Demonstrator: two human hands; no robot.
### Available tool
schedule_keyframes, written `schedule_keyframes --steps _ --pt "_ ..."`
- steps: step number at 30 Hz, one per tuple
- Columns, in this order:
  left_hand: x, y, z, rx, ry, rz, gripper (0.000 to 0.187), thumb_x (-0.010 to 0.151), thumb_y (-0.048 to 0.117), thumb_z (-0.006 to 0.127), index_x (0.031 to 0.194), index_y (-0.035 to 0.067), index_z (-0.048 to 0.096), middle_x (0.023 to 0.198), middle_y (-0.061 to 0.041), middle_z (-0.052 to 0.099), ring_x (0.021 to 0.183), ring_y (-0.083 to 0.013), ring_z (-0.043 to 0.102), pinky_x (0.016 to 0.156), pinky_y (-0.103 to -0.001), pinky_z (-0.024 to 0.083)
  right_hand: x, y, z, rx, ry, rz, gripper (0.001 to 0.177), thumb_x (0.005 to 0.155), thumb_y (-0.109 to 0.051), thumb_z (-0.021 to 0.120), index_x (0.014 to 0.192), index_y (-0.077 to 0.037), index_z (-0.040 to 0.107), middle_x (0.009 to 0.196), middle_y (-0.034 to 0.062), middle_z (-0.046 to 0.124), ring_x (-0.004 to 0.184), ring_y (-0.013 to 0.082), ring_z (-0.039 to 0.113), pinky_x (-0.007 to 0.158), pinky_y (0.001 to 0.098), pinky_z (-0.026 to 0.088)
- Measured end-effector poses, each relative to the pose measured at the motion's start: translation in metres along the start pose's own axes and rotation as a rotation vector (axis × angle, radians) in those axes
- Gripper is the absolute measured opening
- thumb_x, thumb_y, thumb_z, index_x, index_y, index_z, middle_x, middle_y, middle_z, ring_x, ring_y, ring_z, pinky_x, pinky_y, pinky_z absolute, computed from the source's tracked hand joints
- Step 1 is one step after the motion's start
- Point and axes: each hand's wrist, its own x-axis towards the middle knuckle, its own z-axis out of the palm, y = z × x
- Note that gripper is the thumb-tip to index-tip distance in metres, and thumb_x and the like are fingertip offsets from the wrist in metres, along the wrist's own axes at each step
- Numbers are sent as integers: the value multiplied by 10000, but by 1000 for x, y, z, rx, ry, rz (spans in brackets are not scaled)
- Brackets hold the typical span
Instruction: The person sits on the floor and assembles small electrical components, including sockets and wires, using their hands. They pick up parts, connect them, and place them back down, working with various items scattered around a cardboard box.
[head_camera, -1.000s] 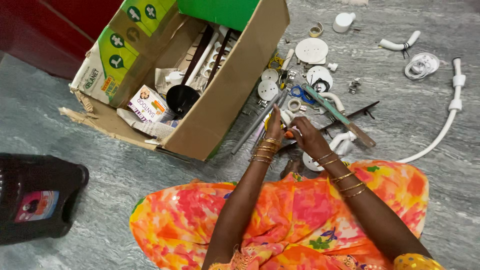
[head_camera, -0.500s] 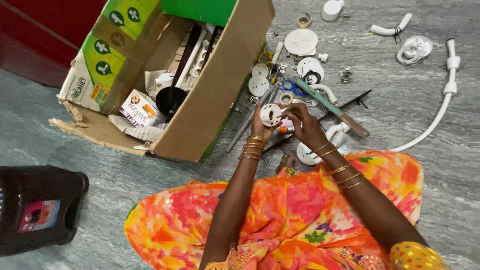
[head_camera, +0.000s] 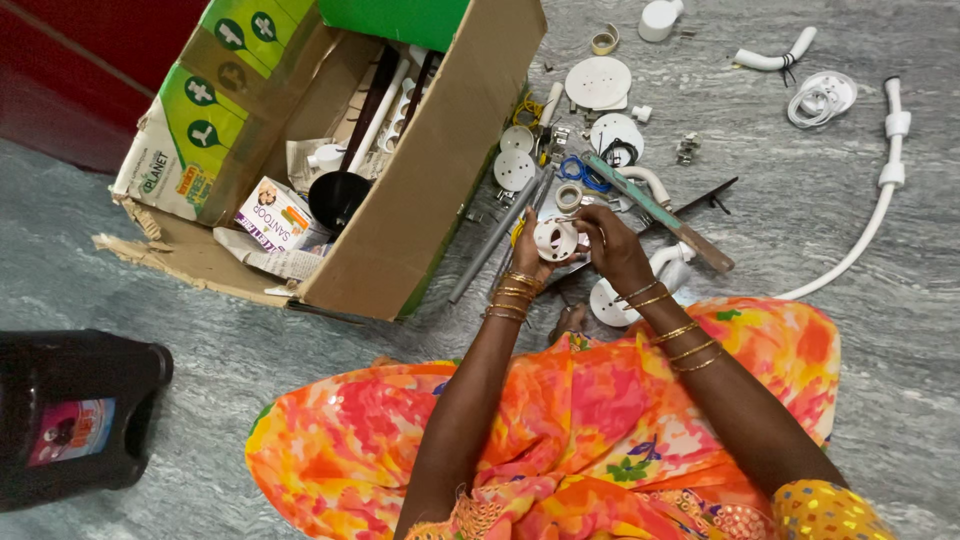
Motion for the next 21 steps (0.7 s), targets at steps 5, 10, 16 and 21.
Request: schedule_keyframes --steps 5,10,16,21 --pt "0 1 1 35 18 -22 823 1028 720 274 1260 0 598 1052 -181 738 839 -312 763 642 -405 651 0 0 -2 11 -19 14 163 1020 -54 642 1170 -13 591 1065 180 695 929 338 722 765 396 558" --pt "4 -3 0 75 41 -37 820 1026 725 265 1224 11 618 986 -153 747 790 -267 758 629 -399 648 2 4 -1 -47 -34 -15 171 1004 -34 643 1164 -9 586 1048 193 684 937 375 704 753 417 557" --pt "11 -7 -3 151 57 56 817 1012 730 268 1127 16 646 851 -142 733 656 -258 737 541 -359 618 4 6 -2 -196 -68 -126 154 986 -48 651 1112 5 580 967 190 630 880 396 656 737 461 525" --pt "12 -16 -2 367 140 162 773 1034 685 290 1087 5 653 819 -116 713 641 -218 720 528 -326 601 5 5 -2 -302 -89 -150 130 998 -102 656 990 -5 570 890 173 601 826 379 628 728 465 506"
